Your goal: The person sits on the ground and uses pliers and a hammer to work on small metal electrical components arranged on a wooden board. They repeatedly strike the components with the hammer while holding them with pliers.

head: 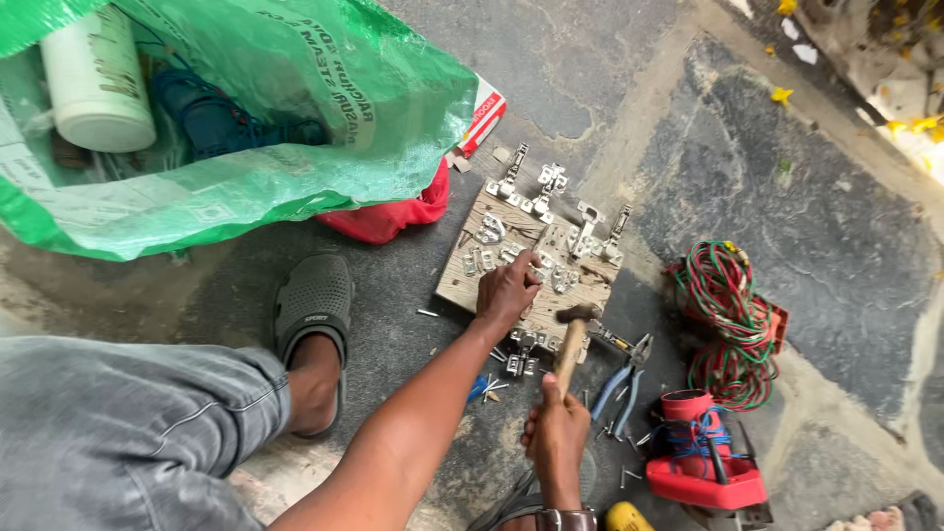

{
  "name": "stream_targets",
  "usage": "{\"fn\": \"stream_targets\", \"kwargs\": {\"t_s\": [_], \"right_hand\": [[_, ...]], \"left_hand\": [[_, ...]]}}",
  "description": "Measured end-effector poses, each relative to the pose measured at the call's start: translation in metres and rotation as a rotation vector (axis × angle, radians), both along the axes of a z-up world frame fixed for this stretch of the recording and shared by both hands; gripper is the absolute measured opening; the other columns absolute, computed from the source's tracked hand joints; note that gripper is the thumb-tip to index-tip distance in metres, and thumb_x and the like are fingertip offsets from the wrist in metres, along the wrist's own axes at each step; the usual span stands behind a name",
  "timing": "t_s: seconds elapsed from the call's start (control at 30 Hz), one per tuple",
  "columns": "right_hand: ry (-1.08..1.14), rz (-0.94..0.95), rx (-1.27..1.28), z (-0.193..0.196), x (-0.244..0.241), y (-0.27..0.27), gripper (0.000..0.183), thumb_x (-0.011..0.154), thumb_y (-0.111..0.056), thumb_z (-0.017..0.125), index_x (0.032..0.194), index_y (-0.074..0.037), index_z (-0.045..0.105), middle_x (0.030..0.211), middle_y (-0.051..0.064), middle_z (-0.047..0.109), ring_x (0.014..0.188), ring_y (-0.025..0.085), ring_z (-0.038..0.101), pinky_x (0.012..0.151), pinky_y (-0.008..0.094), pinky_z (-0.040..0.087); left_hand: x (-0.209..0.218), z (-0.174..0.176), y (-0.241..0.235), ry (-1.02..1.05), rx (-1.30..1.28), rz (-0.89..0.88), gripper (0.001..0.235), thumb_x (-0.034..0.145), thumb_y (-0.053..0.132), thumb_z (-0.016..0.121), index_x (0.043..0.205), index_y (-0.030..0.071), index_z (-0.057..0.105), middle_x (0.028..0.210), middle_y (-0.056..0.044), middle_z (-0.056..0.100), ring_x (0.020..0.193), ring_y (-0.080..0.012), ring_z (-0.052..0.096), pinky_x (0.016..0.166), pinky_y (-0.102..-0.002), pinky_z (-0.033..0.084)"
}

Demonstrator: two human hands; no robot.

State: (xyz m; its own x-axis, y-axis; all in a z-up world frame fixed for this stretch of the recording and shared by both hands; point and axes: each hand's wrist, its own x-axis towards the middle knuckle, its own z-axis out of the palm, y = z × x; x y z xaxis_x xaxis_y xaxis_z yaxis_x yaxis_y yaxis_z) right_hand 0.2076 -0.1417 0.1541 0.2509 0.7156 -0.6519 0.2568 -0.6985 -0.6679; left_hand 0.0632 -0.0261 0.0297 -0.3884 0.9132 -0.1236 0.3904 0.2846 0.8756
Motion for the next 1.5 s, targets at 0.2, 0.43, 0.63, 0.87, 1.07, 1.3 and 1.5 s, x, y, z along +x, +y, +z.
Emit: {"fn": "stream_targets", "kwargs": {"t_s": [0.2, 0.43, 0.63, 0.87, 1.07, 1.3, 1.5], "right_hand": [[-0.044, 0.111, 0.408, 0.021, -0.016, 0.026, 0.042, 0.101, -0.048, 0.051, 0.083, -0.010, 0.048, 0.055, 0.000, 0.048, 0.040, 0.011, 0.048, 0.033, 0.028, 0.040], [-0.302, 0.445, 0.095, -0.008, -0.013, 0.034, 0.044, 0.100, -0.048, 0.054, 0.084, -0.007, 0.059, 0.056, 0.001, 0.055, 0.040, 0.013, 0.052, 0.036, 0.032, 0.043], [-0.352, 0.244, 0.567, 0.011, -0.009, 0.031, 0.045, 0.105, -0.048, 0.049, 0.086, -0.007, 0.059, 0.058, 0.001, 0.056, 0.045, 0.012, 0.054, 0.039, 0.029, 0.041], [-0.280, 0.296, 0.605, -0.006, -0.022, 0.020, 0.039, 0.107, -0.046, 0.049, 0.096, -0.009, 0.052, 0.065, -0.002, 0.057, 0.051, 0.010, 0.054, 0.044, 0.027, 0.045], [-0.356, 0.267, 0.162, -0.005, -0.013, 0.029, 0.038, 0.103, -0.046, 0.051, 0.087, -0.013, 0.061, 0.058, 0.001, 0.052, 0.045, 0.015, 0.047, 0.039, 0.033, 0.036], [0.096, -0.076, 0.874, 0.010, -0.008, 0.036, 0.030, 0.107, -0.038, 0.058, 0.104, -0.010, 0.048, 0.071, 0.003, 0.057, 0.057, 0.012, 0.056, 0.048, 0.030, 0.047], [-0.551, 0.437, 0.291, -0.039, -0.010, 0.019, 0.036, 0.105, -0.039, 0.055, 0.100, -0.003, 0.055, 0.066, 0.011, 0.063, 0.055, 0.022, 0.062, 0.053, 0.042, 0.048]], "left_hand": [[-0.008, -0.001, -0.003, -0.001, 0.039, -0.014, 0.039, 0.082, 0.015, 0.082, 0.114, 0.020, 0.060, 0.088, 0.005, 0.079, 0.078, -0.0213, 0.076, 0.064, -0.038, 0.057], [-0.006, 0.004, 0.001, -0.040, -0.034, -0.046, 0.038, 0.084, 0.014, 0.079, 0.117, 0.022, 0.062, 0.093, 0.005, 0.079, 0.079, -0.0177, 0.077, 0.061, -0.036, 0.058], [-0.005, 0.004, -0.009, 0.004, 0.077, -0.029, 0.018, 0.082, 0.019, 0.084, 0.096, 0.017, 0.074, 0.094, -0.001, 0.078, 0.085, -0.0200, 0.072, 0.072, -0.036, 0.056], [-0.001, -0.010, -0.002, 0.053, 0.000, -0.027, 0.014, 0.079, 0.024, 0.086, 0.087, 0.018, 0.076, 0.098, 0.002, 0.068, 0.084, -0.0154, 0.067, 0.073, -0.034, 0.054], [-0.001, -0.013, -0.006, -0.004, -0.052, -0.047, 0.012, 0.080, 0.024, 0.084, 0.088, 0.020, 0.075, 0.101, 0.007, 0.069, 0.083, -0.0112, 0.068, 0.074, -0.029, 0.055], [-0.004, -0.012, -0.004, 0.016, -0.032, -0.040, 0.012, 0.080, 0.024, 0.083, 0.089, 0.020, 0.075, 0.102, 0.004, 0.068, 0.084, -0.0138, 0.067, 0.073, -0.030, 0.056], [-0.004, -0.008, -0.005, 0.009, -0.008, -0.028, 0.012, 0.080, 0.024, 0.084, 0.088, 0.019, 0.075, 0.102, 0.004, 0.069, 0.086, -0.0167, 0.069, 0.075, -0.034, 0.055]]}}
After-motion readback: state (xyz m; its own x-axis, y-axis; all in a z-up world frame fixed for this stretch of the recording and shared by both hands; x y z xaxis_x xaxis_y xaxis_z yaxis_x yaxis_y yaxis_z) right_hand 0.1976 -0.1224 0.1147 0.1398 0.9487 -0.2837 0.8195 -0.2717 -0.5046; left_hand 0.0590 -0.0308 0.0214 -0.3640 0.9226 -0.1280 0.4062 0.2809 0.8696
